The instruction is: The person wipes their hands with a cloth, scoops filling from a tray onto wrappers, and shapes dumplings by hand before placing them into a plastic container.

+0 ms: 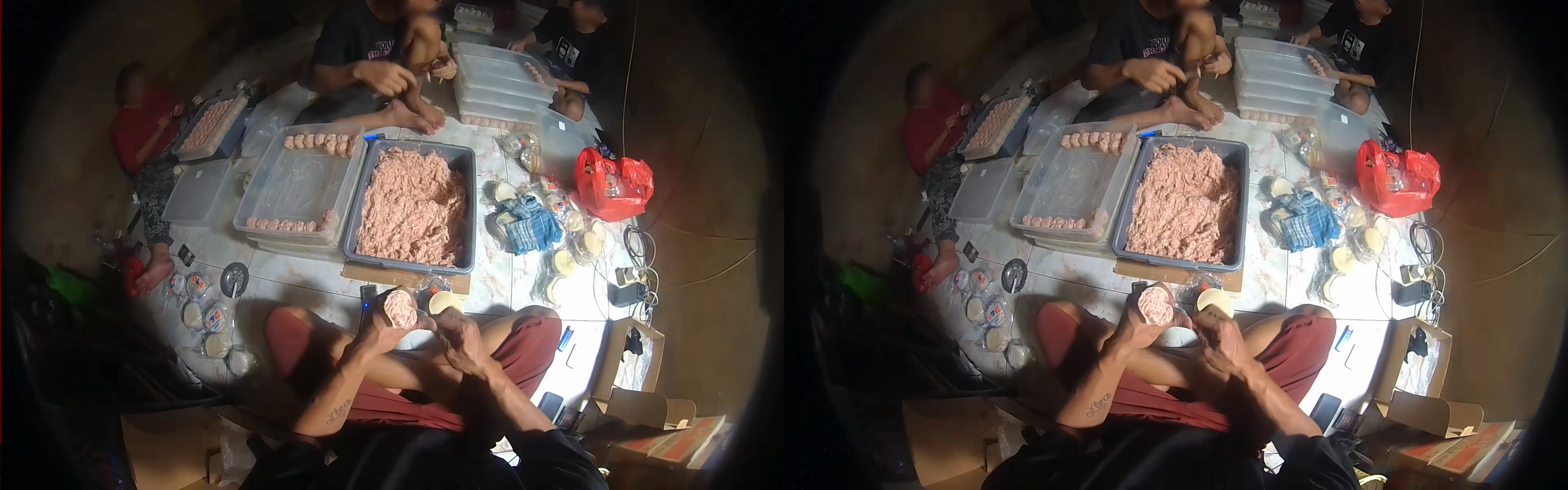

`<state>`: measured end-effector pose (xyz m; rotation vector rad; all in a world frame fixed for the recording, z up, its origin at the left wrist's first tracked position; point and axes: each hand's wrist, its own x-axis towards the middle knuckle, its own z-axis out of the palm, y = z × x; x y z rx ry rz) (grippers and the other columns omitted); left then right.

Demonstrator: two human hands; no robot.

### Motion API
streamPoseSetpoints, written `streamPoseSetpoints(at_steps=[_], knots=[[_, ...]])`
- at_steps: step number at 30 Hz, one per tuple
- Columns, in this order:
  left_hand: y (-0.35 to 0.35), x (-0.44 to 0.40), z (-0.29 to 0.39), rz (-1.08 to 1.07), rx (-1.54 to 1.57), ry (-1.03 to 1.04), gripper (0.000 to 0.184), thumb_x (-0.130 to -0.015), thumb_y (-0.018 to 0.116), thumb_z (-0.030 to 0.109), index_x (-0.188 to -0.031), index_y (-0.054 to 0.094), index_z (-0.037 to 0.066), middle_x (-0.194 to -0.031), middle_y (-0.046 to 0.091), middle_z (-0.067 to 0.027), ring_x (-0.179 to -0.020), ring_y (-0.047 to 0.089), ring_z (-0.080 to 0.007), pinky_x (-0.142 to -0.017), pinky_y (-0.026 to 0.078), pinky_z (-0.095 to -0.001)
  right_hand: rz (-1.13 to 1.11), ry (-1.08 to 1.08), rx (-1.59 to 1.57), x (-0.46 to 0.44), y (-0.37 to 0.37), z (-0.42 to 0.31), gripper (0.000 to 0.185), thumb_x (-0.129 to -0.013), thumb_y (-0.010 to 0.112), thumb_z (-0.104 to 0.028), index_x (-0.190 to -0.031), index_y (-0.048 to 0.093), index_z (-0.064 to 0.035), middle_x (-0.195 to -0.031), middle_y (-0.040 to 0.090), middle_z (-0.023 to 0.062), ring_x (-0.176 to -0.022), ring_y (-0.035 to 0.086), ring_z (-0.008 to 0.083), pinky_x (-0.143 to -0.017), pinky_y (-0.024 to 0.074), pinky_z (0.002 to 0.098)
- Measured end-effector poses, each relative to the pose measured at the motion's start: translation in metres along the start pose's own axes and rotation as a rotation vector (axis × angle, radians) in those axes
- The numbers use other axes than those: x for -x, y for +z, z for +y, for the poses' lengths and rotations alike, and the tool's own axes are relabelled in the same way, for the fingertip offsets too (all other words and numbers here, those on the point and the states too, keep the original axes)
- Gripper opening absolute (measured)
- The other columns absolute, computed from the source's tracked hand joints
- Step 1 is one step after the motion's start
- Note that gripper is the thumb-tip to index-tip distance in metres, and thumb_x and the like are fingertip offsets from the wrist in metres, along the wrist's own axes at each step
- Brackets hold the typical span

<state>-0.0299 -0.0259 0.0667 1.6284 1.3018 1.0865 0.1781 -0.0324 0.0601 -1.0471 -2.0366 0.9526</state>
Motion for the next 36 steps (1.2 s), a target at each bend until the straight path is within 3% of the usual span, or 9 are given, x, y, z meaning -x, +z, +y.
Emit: streamPoseSetpoints(at_steps=[4, 6, 9, 12, 14, 16, 20, 25, 36], knots=[[-0.01, -0.007, 0.003, 0.099, -0.001, -0.221, 0.047, -0.066, 0.096, 0.027, -0.088, 0.06, 0.004, -0.079, 0.06, -0.0018, -0.073, 0.056, -0.0151, -0.068, 0.049, -0.0311, 0.108, 0.13, 0.016, -0.01, -0.025, -0.017, 0.013, -0.091, 0.057, 0.001, -0.101, 0.065, 0.0016, -0.091, 0.059, 0.0236, -0.085, 0.061, 0.043, -0.075, 0.0487, 0.0461], [-0.017, -0.007, -0.003, 0.059, 0.075, 0.021, 0.05, -0.066, 0.096, 0.027, -0.093, 0.061, 0.003, -0.077, 0.062, -0.005, -0.07, 0.054, -0.0155, -0.064, 0.049, -0.033, 0.09, 0.138, 0.074, 0.001, -0.016, -0.002, 0.012, -0.096, 0.057, -0.004, -0.102, 0.067, 0.0007, -0.086, 0.061, 0.0144, -0.079, 0.061, 0.0308, -0.071, 0.0482, 0.0401], [-0.013, -0.009, 0.003, 0.127, 0.073, -0.044, 0.051, -0.065, 0.096, 0.025, -0.094, 0.059, 0.003, -0.077, 0.061, -0.0031, -0.071, 0.054, -0.0146, -0.067, 0.049, -0.0318, -0.025, 0.505, -0.74, 0.02, 0.008, 0.007, 0.021, -0.105, 0.055, -0.014, -0.111, 0.07, -0.0004, -0.081, 0.055, -0.0054, -0.075, 0.046, 0.0044, -0.067, 0.0407, 0.0234], [-0.009, -0.006, -0.003, 0.112, 0.223, -0.061, 0.048, -0.066, 0.095, 0.021, -0.094, 0.059, 0.004, -0.082, 0.062, -0.0014, -0.074, 0.056, -0.0133, -0.07, 0.05, -0.0298, -0.076, 0.516, -0.897, 0.025, 0.025, -0.001, 0.021, -0.105, 0.055, -0.014, -0.113, 0.07, -0.0018, -0.081, 0.056, -0.0054, -0.075, 0.046, 0.0036, -0.067, 0.0404, 0.0232], [-0.002, -0.002, -0.009, 0.039, 0.285, -0.01, 0.041, -0.068, 0.092, 0.007, -0.094, 0.06, 0.005, -0.087, 0.061, 0.0007, -0.08, 0.057, -0.0098, -0.074, 0.05, -0.0268, -0.033, 0.507, -0.916, 0.023, 0.031, 0.001, 0.019, -0.103, 0.056, -0.011, -0.11, 0.069, 0.0, -0.084, 0.06, 0.002, -0.072, 0.051, 0.0122, -0.067, 0.0431, 0.0282], [0.0, 0.002, -0.011, -0.071, 0.299, -0.045, 0.038, -0.07, 0.09, 0.003, -0.094, 0.061, 0.005, -0.088, 0.062, -0.0011, -0.081, 0.058, -0.0101, -0.075, 0.051, -0.0272, 0.048, -0.033, -0.062, 0.01, 0.023, 0.004, 0.014, -0.097, 0.058, -0.005, -0.105, 0.067, 0.0019, -0.088, 0.061, 0.0142, -0.073, 0.057, 0.0282, -0.069, 0.0466, 0.0364], [-0.011, -0.005, -0.013, 0.217, 0.05, -0.083, 0.038, -0.069, 0.092, 0.008, -0.088, 0.059, 0.005, -0.082, 0.061, -0.0015, -0.077, 0.056, -0.0095, -0.07, 0.05, -0.0281, 0.133, 0.146, -0.013, 0.003, -0.01, -0.021, 0.007, -0.093, 0.057, -0.004, -0.095, 0.062, 0.0018, -0.085, 0.053, 0.019, -0.081, 0.056, 0.0381, -0.073, 0.0463, 0.0422], [-0.028, -0.008, -0.008, -0.039, 0.115, -0.016, 0.046, -0.065, 0.096, 0.017, -0.089, 0.058, 0.007, -0.079, 0.06, 0.0017, -0.072, 0.053, -0.0077, -0.067, 0.047, -0.0261, -0.003, 0.428, -0.473, 0.025, 0.007, -0.003, 0.021, -0.104, 0.055, -0.015, -0.111, 0.069, 0.0003, -0.087, 0.062, 0.0026, -0.083, 0.053, 0.0112, -0.074, 0.0457, 0.0298], [-0.021, -0.007, 0.003, -0.004, 0.247, 0.036, 0.049, -0.067, 0.094, 0.008, -0.099, 0.057, 0.005, -0.084, 0.06, 0.0015, -0.076, 0.056, -0.0067, -0.07, 0.049, -0.0235, -0.067, 0.435, -0.925, 0.029, 0.036, 0.003, 0.022, -0.105, 0.055, -0.017, -0.112, 0.07, -0.0021, -0.078, 0.051, -0.0049, -0.071, 0.044, 0.0044, -0.065, 0.0381, 0.0217]])
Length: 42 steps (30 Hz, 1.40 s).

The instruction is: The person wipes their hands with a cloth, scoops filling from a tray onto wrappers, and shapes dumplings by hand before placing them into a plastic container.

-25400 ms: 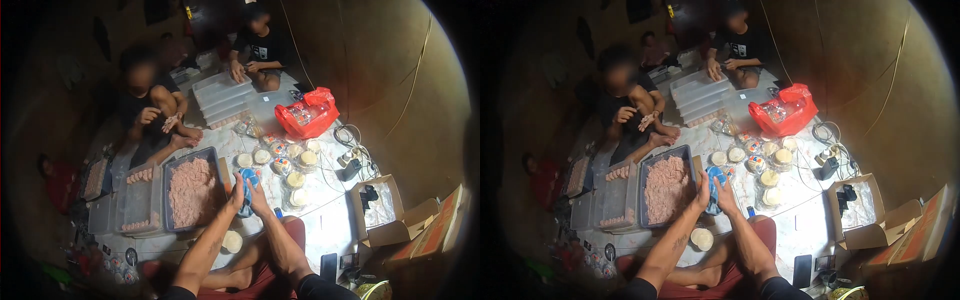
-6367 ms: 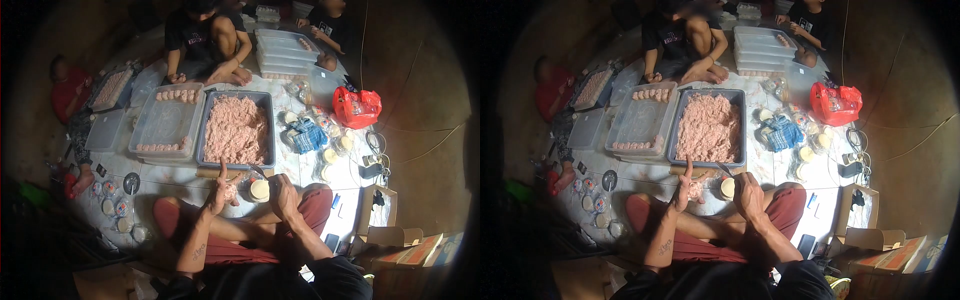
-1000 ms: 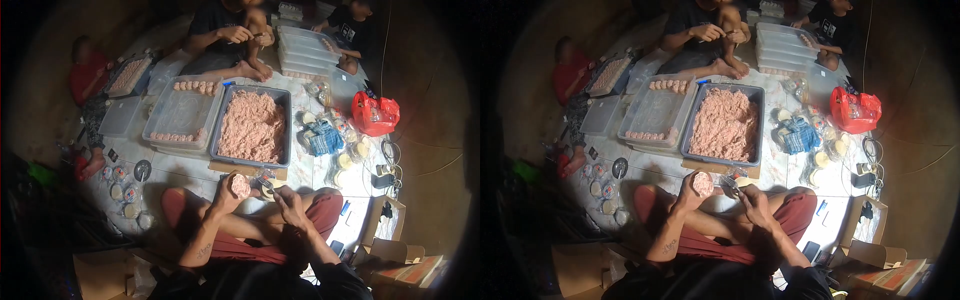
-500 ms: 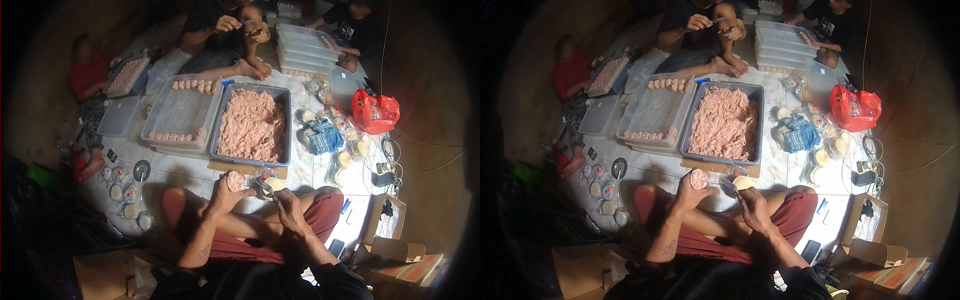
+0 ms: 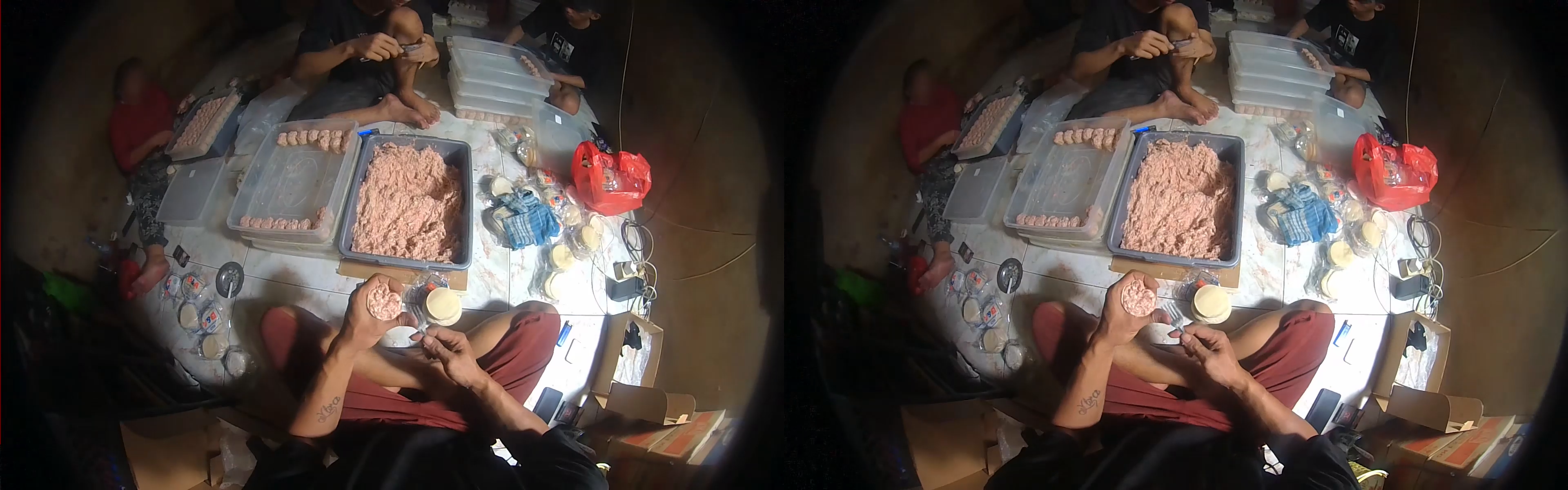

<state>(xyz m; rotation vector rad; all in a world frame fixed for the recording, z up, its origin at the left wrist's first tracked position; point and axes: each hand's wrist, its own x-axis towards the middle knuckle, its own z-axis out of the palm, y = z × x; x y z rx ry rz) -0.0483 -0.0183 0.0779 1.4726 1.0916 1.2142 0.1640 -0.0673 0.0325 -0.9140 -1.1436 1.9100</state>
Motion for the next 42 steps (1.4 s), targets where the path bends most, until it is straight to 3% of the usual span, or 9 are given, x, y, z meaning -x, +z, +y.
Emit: streamPoseSetpoints(at_steps=[5, 8, 13, 20, 25, 28, 36, 37, 42], knots=[[0.026, 0.013, -0.022, 0.034, 0.015, 0.002, 0.039, -0.069, 0.092, 0.01, -0.09, 0.059, 0.006, -0.084, 0.06, 0.0007, -0.077, 0.055, -0.0074, -0.07, 0.047, -0.0231, 0.165, -0.531, 0.656, -0.013, 0.013, -0.021, 0.015, -0.098, 0.059, -0.004, -0.108, 0.068, 0.0025, -0.087, 0.056, 0.0108, -0.076, 0.056, 0.0225, -0.071, 0.0464, 0.033], [0.009, 0.009, -0.02, 0.123, 0.0, -0.054, 0.043, -0.067, 0.094, 0.014, -0.091, 0.059, 0.006, -0.086, 0.062, 0.0, -0.078, 0.056, -0.0082, -0.071, 0.048, -0.024, 0.321, -0.383, 0.777, -0.003, 0.006, -0.036, 0.014, -0.096, 0.06, -0.001, -0.106, 0.067, 0.0038, -0.087, 0.056, 0.0162, -0.079, 0.057, 0.0308, -0.074, 0.0474, 0.0363], [-0.001, 0.002, 0.01, 0.065, -0.012, -0.116, 0.049, -0.065, 0.095, 0.015, -0.097, 0.06, 0.005, -0.089, 0.063, 0.0002, -0.08, 0.057, -0.0082, -0.074, 0.049, -0.024, 0.255, -0.011, 0.248, 0.012, -0.011, -0.014, 0.021, -0.104, 0.054, -0.012, -0.109, 0.069, 0.0013, -0.1, 0.068, 0.0049, -0.091, 0.06, 0.0113, -0.079, 0.0491, 0.0283], [0.001, 0.0, 0.0, 0.027, 0.062, -0.074, 0.051, -0.064, 0.096, 0.023, -0.095, 0.06, 0.006, -0.083, 0.062, 0.0003, -0.076, 0.057, -0.0075, -0.069, 0.05, -0.0245, 0.047, -0.077, 0.023, 0.008, 0.008, -0.003, 0.023, -0.105, 0.053, -0.014, -0.116, 0.068, 0.0, -0.093, 0.063, 0.0018, -0.086, 0.057, 0.0067, -0.07, 0.0458, 0.0258], [0.03, 0.003, -0.01, 0.137, -0.278, 0.062, 0.049, -0.061, 0.098, 0.024, -0.086, 0.06, 0.005, -0.077, 0.062, -0.0005, -0.07, 0.057, -0.0111, -0.064, 0.049, -0.0277, 0.283, -0.654, 0.634, -0.019, 0.024, 0.005, 0.011, -0.092, 0.057, 0.002, -0.101, 0.063, 0.0034, -0.087, 0.056, 0.0195, -0.082, 0.06, 0.0349, -0.071, 0.0485, 0.0391], [0.021, -0.001, -0.004, 0.201, -0.3, -0.004, 0.051, -0.062, 0.097, 0.026, -0.09, 0.061, 0.005, -0.077, 0.063, -0.0012, -0.071, 0.058, -0.0119, -0.067, 0.05, -0.028, 0.242, -0.301, 0.982, -0.005, 0.017, -0.032, 0.015, -0.089, 0.057, 0.003, -0.102, 0.064, 0.0008, -0.089, 0.058, 0.0222, -0.088, 0.062, 0.0384, -0.074, 0.0496, 0.0453], [-0.003, -0.006, 0.003, -0.005, -0.365, -0.059, 0.044, -0.073, 0.089, 0.023, -0.104, 0.062, 0.006, -0.096, 0.07, -0.0114, -0.085, 0.067, -0.0265, -0.08, 0.053, -0.0332, 0.361, -0.423, 0.895, 0.016, 0.023, -0.088, 0.017, -0.089, 0.06, 0.003, -0.105, 0.066, 0.001, -0.087, 0.061, 0.0198, -0.077, 0.061, 0.0373, -0.067, 0.049, 0.0422], [0.001, -0.01, -0.017, 0.073, -0.399, 0.186, 0.04, -0.071, 0.092, 0.023, -0.093, 0.063, 0.005, -0.075, 0.065, -0.0038, -0.068, 0.06, -0.014, -0.065, 0.051, -0.03, 0.342, -0.428, 0.895, 0.013, 0.024, -0.086, 0.021, -0.088, 0.06, 0.005, -0.107, 0.067, 0.0011, -0.089, 0.063, 0.0214, -0.08, 0.063, 0.039, -0.069, 0.0505, 0.0424], [0.011, -0.006, -0.002, 0.048, -0.532, -0.013, 0.038, -0.076, 0.088, 0.029, -0.077, 0.06, 0.003, -0.069, 0.062, -0.0081, -0.064, 0.061, -0.0171, -0.058, 0.048, -0.036, 0.314, -0.451, 0.875, 0.003, 0.031, -0.079, 0.023, -0.087, 0.063, 0.008, -0.107, 0.07, 0.0002, -0.087, 0.063, 0.0216, -0.079, 0.066, 0.0374, -0.07, 0.0518, 0.0414]])
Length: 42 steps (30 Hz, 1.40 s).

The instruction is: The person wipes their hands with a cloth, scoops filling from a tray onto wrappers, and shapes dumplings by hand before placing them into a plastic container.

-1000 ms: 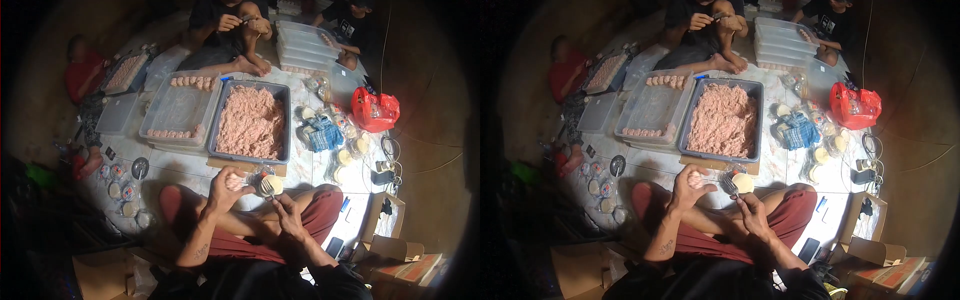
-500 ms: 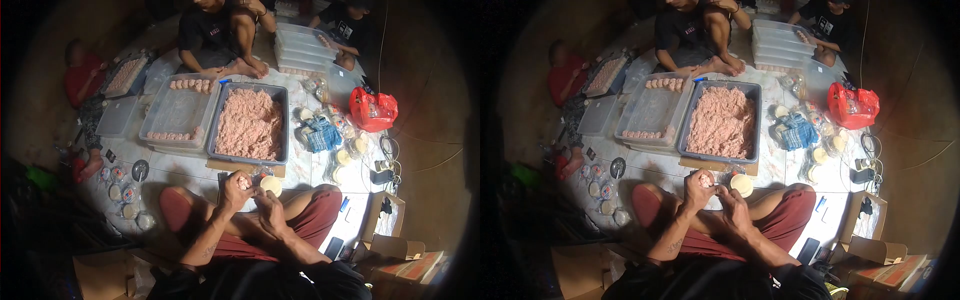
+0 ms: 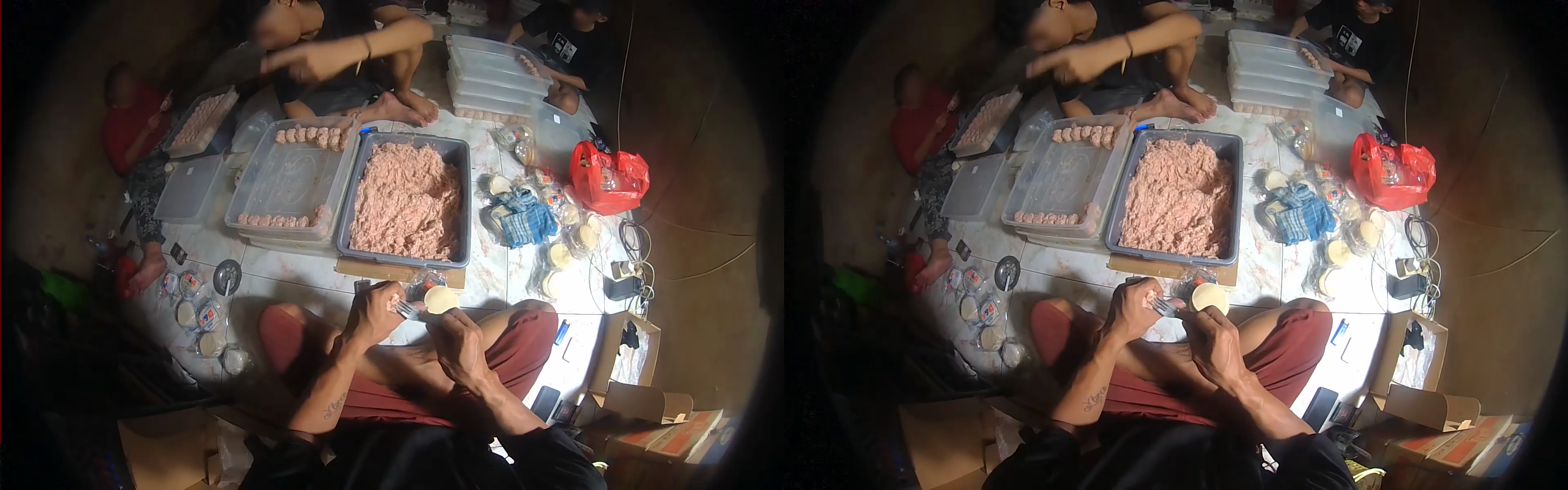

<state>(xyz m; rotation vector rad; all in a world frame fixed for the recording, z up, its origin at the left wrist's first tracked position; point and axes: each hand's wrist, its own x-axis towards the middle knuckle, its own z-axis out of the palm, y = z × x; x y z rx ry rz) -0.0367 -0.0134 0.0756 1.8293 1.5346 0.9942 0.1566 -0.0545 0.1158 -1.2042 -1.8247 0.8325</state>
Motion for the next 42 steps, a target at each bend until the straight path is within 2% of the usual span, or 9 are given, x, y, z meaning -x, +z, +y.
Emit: streamPoseSetpoints(at_steps=[3, 6, 9, 15, 19, 22, 30, 35, 42], knots=[[-0.001, 0.001, 0.0, -0.115, -0.176, -0.113, 0.031, -0.077, 0.086, 0.027, -0.081, 0.064, 0.005, -0.076, 0.066, -0.0159, -0.065, 0.064, -0.0346, -0.059, 0.049, -0.0415, 0.036, -0.057, -0.012, 0.004, 0.004, 0.005, 0.02, -0.088, 0.063, 0.008, -0.106, 0.07, 0.0025, -0.086, 0.062, 0.0219, -0.077, 0.065, 0.0357, -0.068, 0.0509, 0.0386], [0.004, 0.004, -0.022, -0.124, -0.246, -0.111, 0.027, -0.08, 0.084, 0.026, -0.084, 0.068, 0.005, -0.075, 0.067, -0.0133, -0.064, 0.063, -0.0279, -0.06, 0.049, -0.0381, 0.195, -0.087, -0.051, -0.001, 0.008, 0.008, 0.013, -0.092, 0.062, 0.003, -0.104, 0.067, 0.0047, -0.081, 0.061, 0.0161, -0.074, 0.063, 0.0274, -0.067, 0.0497, 0.0361], [-0.002, 0.013, -0.038, -0.369, 0.28, -0.152, 0.038, -0.072, 0.092, 0.029, -0.089, 0.071, 0.002, -0.073, 0.065, -0.0015, -0.071, 0.058, -0.0099, -0.063, 0.047, -0.0306, 0.212, 0.302, -0.478, -0.019, 0.021, 0.045, 0.013, -0.101, 0.057, -0.009, -0.103, 0.062, 0.0028, -0.076, 0.056, 0.0027, -0.066, 0.051, 0.0087, -0.059, 0.0446, 0.0263], [-0.004, 0.015, -0.024, -0.313, 0.484, -0.16, 0.042, -0.069, 0.094, 0.029, -0.09, 0.066, 0.006, -0.077, 0.06, 0.0031, -0.069, 0.051, -0.0059, -0.064, 0.045, -0.0254, 0.154, 0.857, -0.831, -0.02, 0.035, 0.112, 0.005, -0.099, 0.055, -0.009, -0.1, 0.051, -0.0054, -0.073, 0.054, 0.0029, -0.051, 0.044, 0.0091, -0.042, 0.0358, 0.0245], [-0.001, 0.013, -0.018, -0.209, 0.497, -0.105, 0.039, -0.071, 0.093, 0.029, -0.078, 0.062, 0.006, -0.071, 0.059, 0.0027, -0.067, 0.051, -0.0082, -0.061, 0.045, -0.027, 0.095, 0.569, -0.386, 0.014, 0.016, 0.064, 0.004, -0.096, 0.055, -0.004, -0.099, 0.053, -0.0012, -0.073, 0.057, 0.0105, -0.057, 0.055, 0.0194, -0.052, 0.0453, 0.0338], [0.01, 0.008, -0.019, -0.174, 0.329, -0.076, 0.037, -0.073, 0.091, 0.027, -0.078, 0.063, 0.004, -0.066, 0.059, -0.0008, -0.062, 0.051, -0.01, -0.058, 0.045, -0.0302, 0.003, -0.058, 0.023, 0.01, -0.006, 0.01, 0.012, -0.087, 0.059, 0.008, -0.098, 0.059, 0.0043, -0.086, 0.057, 0.0226, -0.081, 0.059, 0.0393, -0.068, 0.0471, 0.0443], [0.014, -0.002, 0.001, -0.1, -0.028, -0.152, 0.035, -0.077, 0.086, 0.029, -0.078, 0.066, 0.0, -0.059, 0.058, -0.0137, -0.055, 0.056, -0.0192, -0.056, 0.046, -0.0377, -0.14, -0.011, 0.096, -0.002, -0.018, 0.003, 0.014, -0.084, 0.061, 0.007, -0.098, 0.063, 0.0033, -0.086, 0.061, 0.0215, -0.083, 0.061, 0.0403, -0.072, 0.05, 0.0449], [0.007, 0.007, -0.052, -0.041, 0.554, -0.08, 0.034, -0.067, 0.093, 0.018, -0.079, 0.064, 0.005, -0.079, 0.066, 0.0011, -0.07, 0.058, -0.0095, -0.063, 0.049, -0.0298, 0.095, 0.036, 0.147, -0.032, -0.041, 0.024, 0.01, -0.084, 0.06, 0.004, -0.093, 0.065, 0.0025, -0.08, 0.061, 0.0197, -0.073, 0.063, 0.0363, -0.067, 0.0502, 0.0421], [0.037, 0.014, -0.087, -0.214, 0.262, -0.194, 0.043, -0.07, 0.092, 0.027, -0.089, 0.062, 0.003, -0.078, 0.06, -0.0009, -0.071, 0.053, -0.0104, -0.063, 0.046, -0.0295, -0.105, 0.071, 0.598, -0.083, -0.025, 0.12, 0.017, -0.092, 0.053, -0.012, -0.1, 0.064, -0.0008, -0.091, 0.062, 0.0241, -0.08, 0.063, 0.0462, -0.07, 0.0523, 0.0502]])
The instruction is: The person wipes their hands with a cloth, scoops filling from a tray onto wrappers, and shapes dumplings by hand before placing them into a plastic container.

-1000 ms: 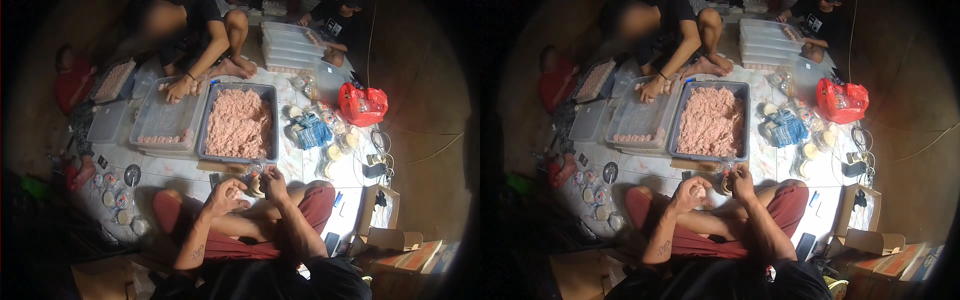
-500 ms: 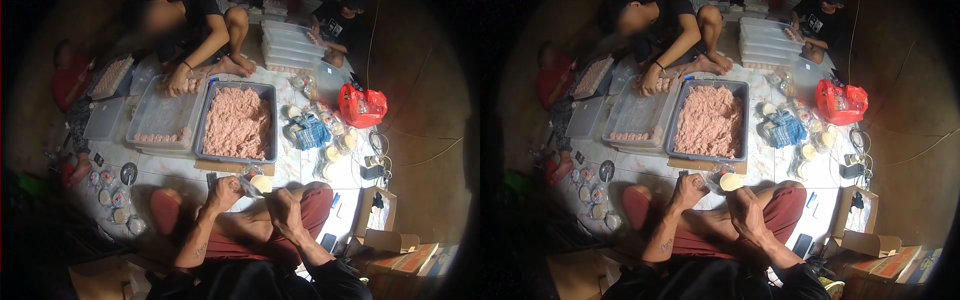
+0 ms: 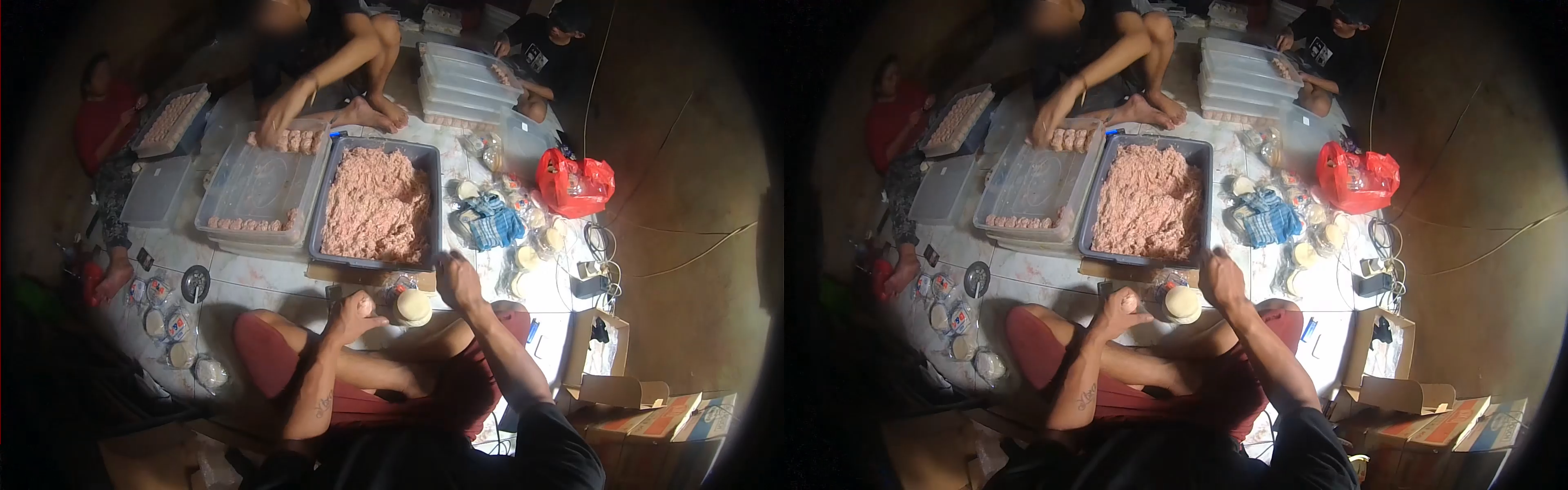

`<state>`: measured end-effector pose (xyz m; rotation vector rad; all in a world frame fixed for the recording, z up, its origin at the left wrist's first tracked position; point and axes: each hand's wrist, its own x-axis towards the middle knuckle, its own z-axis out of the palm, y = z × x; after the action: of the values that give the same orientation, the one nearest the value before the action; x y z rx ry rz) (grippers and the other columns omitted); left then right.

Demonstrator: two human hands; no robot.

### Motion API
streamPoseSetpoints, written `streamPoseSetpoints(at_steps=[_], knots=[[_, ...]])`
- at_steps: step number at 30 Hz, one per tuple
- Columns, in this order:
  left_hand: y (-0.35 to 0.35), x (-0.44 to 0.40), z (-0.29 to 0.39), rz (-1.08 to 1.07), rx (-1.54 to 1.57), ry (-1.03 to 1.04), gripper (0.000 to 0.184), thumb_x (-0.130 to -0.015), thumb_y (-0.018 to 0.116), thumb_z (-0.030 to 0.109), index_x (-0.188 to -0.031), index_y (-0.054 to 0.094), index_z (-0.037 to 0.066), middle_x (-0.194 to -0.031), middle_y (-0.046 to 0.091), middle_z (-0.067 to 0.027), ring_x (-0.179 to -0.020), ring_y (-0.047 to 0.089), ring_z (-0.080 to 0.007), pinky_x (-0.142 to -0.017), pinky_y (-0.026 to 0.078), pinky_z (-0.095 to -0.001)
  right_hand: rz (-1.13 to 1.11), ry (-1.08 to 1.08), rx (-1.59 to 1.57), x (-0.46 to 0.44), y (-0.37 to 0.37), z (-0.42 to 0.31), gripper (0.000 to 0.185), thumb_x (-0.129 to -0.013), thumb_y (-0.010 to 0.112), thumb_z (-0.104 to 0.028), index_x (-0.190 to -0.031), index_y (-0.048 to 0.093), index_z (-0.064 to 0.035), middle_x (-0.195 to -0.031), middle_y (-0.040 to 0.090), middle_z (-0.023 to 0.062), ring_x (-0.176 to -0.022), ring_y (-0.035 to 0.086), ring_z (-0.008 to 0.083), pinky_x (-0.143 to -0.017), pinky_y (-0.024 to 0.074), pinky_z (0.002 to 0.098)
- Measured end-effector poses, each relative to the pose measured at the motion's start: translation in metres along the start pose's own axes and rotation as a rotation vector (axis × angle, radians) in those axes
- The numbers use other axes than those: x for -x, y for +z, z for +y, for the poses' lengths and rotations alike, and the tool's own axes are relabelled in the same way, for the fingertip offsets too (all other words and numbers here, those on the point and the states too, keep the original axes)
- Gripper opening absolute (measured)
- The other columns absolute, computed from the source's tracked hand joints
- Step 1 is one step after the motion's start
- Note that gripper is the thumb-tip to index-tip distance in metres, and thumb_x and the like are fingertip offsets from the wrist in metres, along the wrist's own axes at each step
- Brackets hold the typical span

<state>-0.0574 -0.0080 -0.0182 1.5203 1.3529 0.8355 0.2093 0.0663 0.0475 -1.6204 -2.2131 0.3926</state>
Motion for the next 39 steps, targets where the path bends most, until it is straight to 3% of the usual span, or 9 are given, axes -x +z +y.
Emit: streamPoseSetpoints(at_steps=[6, 10, 12, 16, 17, 24, 30, 35, 39], knots=[[0.002, -0.001, -0.003, 0.003, 0.05, -0.043, 0.047, -0.068, 0.093, 0.03, -0.092, 0.063, 0.003, -0.081, 0.061, -0.0026, -0.074, 0.055, -0.013, -0.069, 0.049, -0.0322, 0.046, -0.062, 0.295, -0.056, -0.014, -0.014, 0.025, -0.095, 0.051, -0.019, -0.109, 0.068, -0.0061, -0.109, 0.067, 0.0193, -0.1, 0.066, 0.0362, -0.095, 0.0441, 0.0534], [0.006, -0.007, -0.01, -0.042, 0.07, -0.001, 0.046, -0.068, 0.093, 0.03, -0.093, 0.064, 0.003, -0.082, 0.063, -0.0036, -0.075, 0.056, -0.0137, -0.07, 0.049, -0.0313, -0.086, -0.241, 0.511, -0.078, 0.017, -0.001, 0.034, -0.099, 0.045, -0.022, -0.123, 0.065, -0.0098, -0.143, 0.054, 0.0183, -0.119, 0.06, 0.0277, -0.118, 0.0223, 0.0543], [0.009, -0.008, -0.012, 0.004, 0.072, 0.032, 0.045, -0.068, 0.093, 0.028, -0.092, 0.065, 0.003, -0.082, 0.064, -0.0035, -0.075, 0.057, -0.0131, -0.07, 0.049, -0.0306, -0.476, -0.191, 0.676, -0.085, 0.014, -0.02, 0.033, -0.1, 0.043, -0.023, -0.121, 0.065, -0.011, -0.147, 0.051, 0.0176, -0.118, 0.061, 0.0285, -0.121, 0.0176, 0.0547], [0.007, -0.01, -0.016, -0.044, 0.187, -0.069, 0.043, -0.067, 0.094, 0.024, -0.094, 0.067, 0.004, -0.084, 0.065, -0.0033, -0.077, 0.058, -0.0119, -0.07, 0.05, -0.0292, -0.448, -0.256, 0.505, -0.082, -0.003, -0.038, 0.022, -0.092, 0.05, -0.018, -0.105, 0.066, -0.0113, -0.105, 0.071, 0.0169, -0.101, 0.067, 0.0327, -0.108, 0.0317, 0.0565], [0.006, -0.009, -0.013, -0.043, 0.188, -0.069, 0.043, -0.067, 0.094, 0.024, -0.094, 0.067, 0.004, -0.084, 0.065, -0.0033, -0.077, 0.058, -0.0119, -0.07, 0.05, -0.0292, -0.302, -0.33, 0.165, -0.085, 0.023, 0.001, 0.022, -0.089, 0.058, -0.022, -0.107, 0.063, -0.0093, -0.095, 0.069, 0.0167, -0.094, 0.067, 0.0389, -0.1, 0.0354, 0.0641], [-0.001, -0.003, 0.017, 0.117, 0.271, 0.043, 0.039, -0.07, 0.093, 0.025, -0.086, 0.065, 0.003, -0.079, 0.064, -0.0012, -0.072, 0.056, -0.0109, -0.066, 0.049, -0.0298, -0.108, -0.076, -0.224, -0.038, -0.043, -0.046, 0.016, -0.091, 0.06, -0.017, -0.095, 0.07, -0.0053, -0.098, 0.069, 0.0187, -0.096, 0.067, 0.036, -0.083, 0.0476, 0.0523], [0.01, -0.011, 0.007, 0.197, 0.173, 0.083, 0.036, -0.074, 0.09, 0.026, -0.076, 0.062, 0.004, -0.071, 0.061, -0.0008, -0.064, 0.05, -0.0097, -0.058, 0.045, -0.0309, 0.088, -0.186, 0.111, -0.047, -0.013, -0.024, 0.02, -0.09, 0.059, -0.013, -0.107, 0.068, -0.0055, -0.108, 0.068, 0.0182, -0.1, 0.066, 0.0336, -0.084, 0.0448, 0.049], [0.017, -0.01, -0.009, 0.019, -0.089, -0.042, 0.039, -0.072, 0.089, 0.03, -0.081, 0.064, 0.002, -0.075, 0.064, -0.0109, -0.07, 0.06, -0.0204, -0.064, 0.049, -0.0385, -0.039, -0.38, 0.367, -0.073, 0.026, -0.012, 0.023, -0.089, 0.052, -0.013, -0.105, 0.065, -0.003, -0.108, 0.066, 0.0198, -0.103, 0.063, 0.0338, -0.094, 0.0394, 0.0546], [0.018, -0.012, -0.017, 0.058, -0.13, 0.012, 0.036, -0.072, 0.088, 0.031, -0.077, 0.065, 0.003, -0.072, 0.062, -0.007, -0.067, 0.056, -0.0151, -0.06, 0.046, -0.036, -0.284, -0.411, 0.423, -0.086, 0.018, -0.014, 0.018, -0.086, 0.053, -0.012, -0.097, 0.064, -0.0029, -0.095, 0.064, 0.0203, -0.094, 0.063, 0.035, -0.091, 0.038, 0.0598]])
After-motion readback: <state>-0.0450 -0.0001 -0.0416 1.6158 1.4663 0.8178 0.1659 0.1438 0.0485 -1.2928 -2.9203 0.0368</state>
